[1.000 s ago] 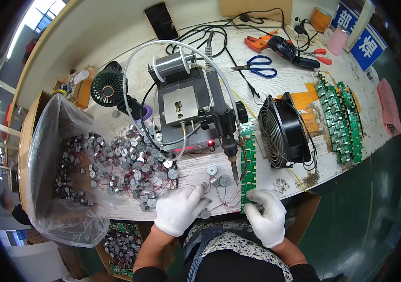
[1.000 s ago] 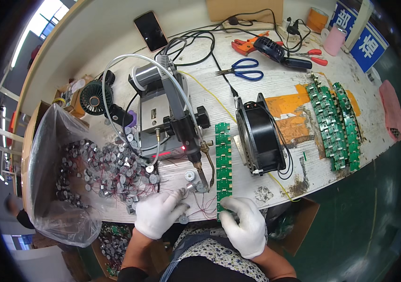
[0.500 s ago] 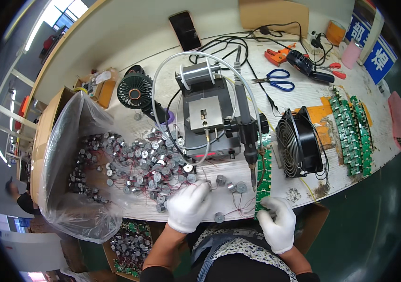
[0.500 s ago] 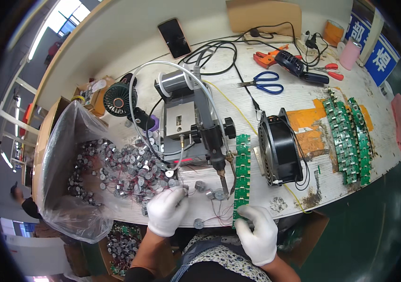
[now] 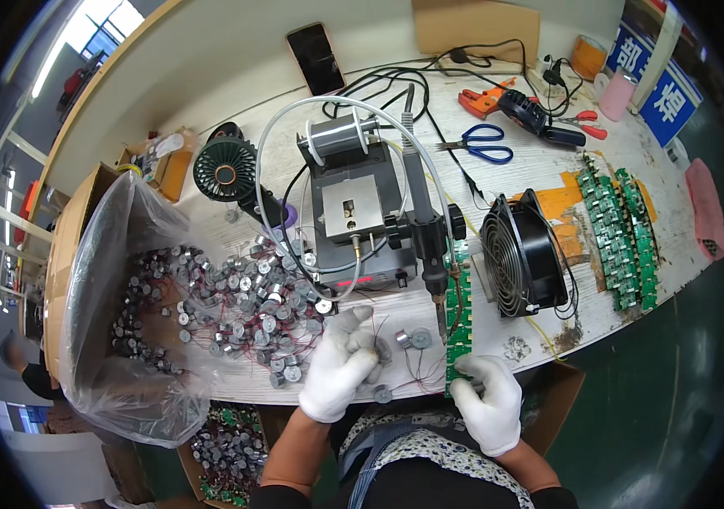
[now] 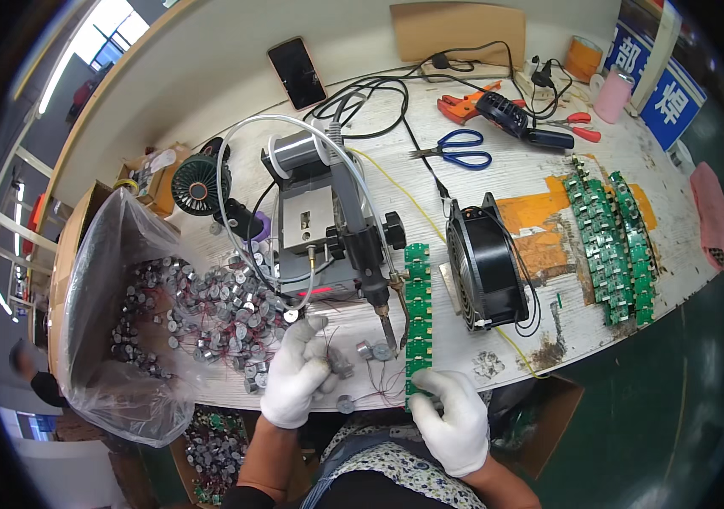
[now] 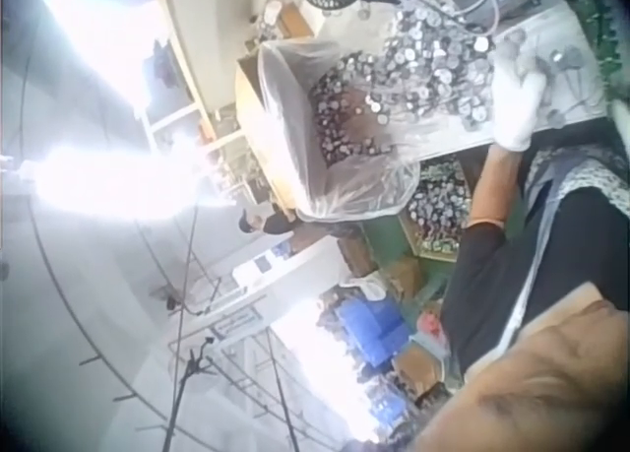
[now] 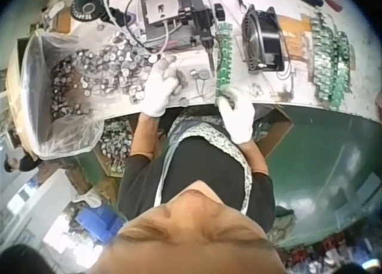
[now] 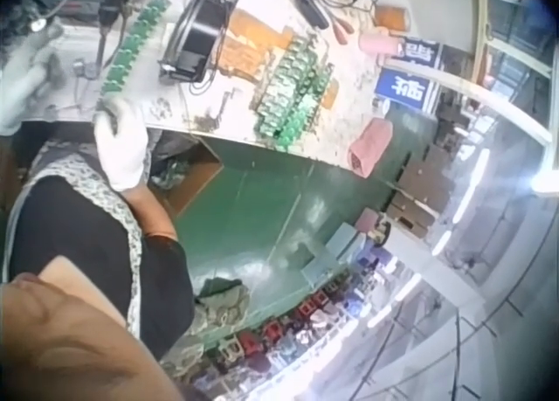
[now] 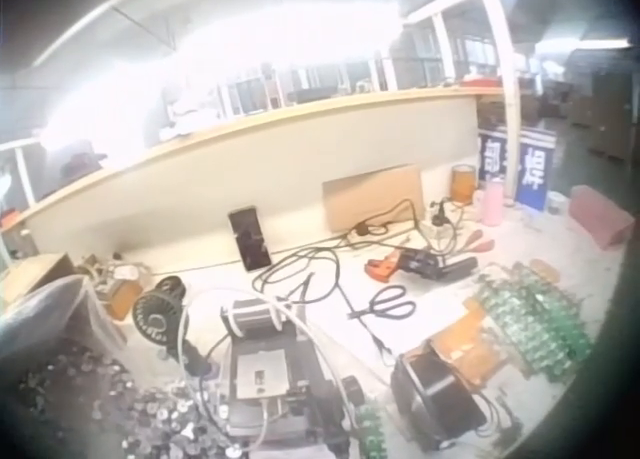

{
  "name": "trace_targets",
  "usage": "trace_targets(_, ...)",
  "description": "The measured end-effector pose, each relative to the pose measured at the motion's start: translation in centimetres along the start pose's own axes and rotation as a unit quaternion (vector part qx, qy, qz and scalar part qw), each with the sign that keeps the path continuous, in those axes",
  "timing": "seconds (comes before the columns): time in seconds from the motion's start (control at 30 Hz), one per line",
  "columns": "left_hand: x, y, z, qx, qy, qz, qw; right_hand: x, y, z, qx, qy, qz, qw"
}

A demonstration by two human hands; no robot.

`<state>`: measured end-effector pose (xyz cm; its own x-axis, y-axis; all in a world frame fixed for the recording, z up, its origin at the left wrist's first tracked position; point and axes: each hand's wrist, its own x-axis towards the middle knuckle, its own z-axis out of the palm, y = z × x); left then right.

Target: The person solders small electronic components onto a green circuit board strip using a soldering iron and solder wire.

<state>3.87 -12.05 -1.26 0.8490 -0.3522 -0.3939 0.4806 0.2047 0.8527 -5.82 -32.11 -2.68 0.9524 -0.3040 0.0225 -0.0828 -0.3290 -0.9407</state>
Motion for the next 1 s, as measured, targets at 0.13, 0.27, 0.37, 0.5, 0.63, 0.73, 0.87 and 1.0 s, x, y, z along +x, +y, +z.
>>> trace_targets(0.13, -0.2, 2.7, 0.0, 0.217, -0.043, -0.014, 0.975, -0.2, 0.0, -0.2, -0.013, -0.011, -0.014, 1.0)
trace_targets(0.27, -0.4, 4.8, -1.0, 0.386, -0.12, 0.032, 0.914, -0.3, -0.1, -0.1, -0.004, -0.012, -0.032, 0.999)
trace_targets(0.37, -0.2, 5.2, -0.2, 0.477, -0.127, 0.123, 0.861, -0.5, 0.1, 0.0, -0.006, -0.02, -0.047, 0.999)
trace_targets(0.5, -0.2, 3.0, 1.7, 0.489, -0.099, 0.158, 0.852, -0.3, 0.1, 0.1, 0.004, -0.015, -0.048, 0.999)
trace_targets(0.63, -0.4, -0.7, 3.1, 0.469, -0.045, 0.229, 0.852, -0.3, -0.1, 0.3, 0.013, -0.014, -0.043, 0.999)
trace_targets(0.73, -0.3, -2.4, 3.9, 0.478, -0.01, 0.286, 0.831, -0.5, 0.0, 0.3, 0.014, -0.009, -0.03, 0.999)
trace_targets(0.87, -0.1, -3.7, 4.0, 0.471, 0.024, 0.333, 0.816, -0.1, -0.3, 0.3, 0.003, 0.001, -0.055, 0.998)
trace_targets(1.0, -0.2, -3.9, 4.0, 0.467, 0.042, 0.316, 0.825, 0.1, 0.0, 0.5, -0.022, 0.018, -0.12, 0.992)
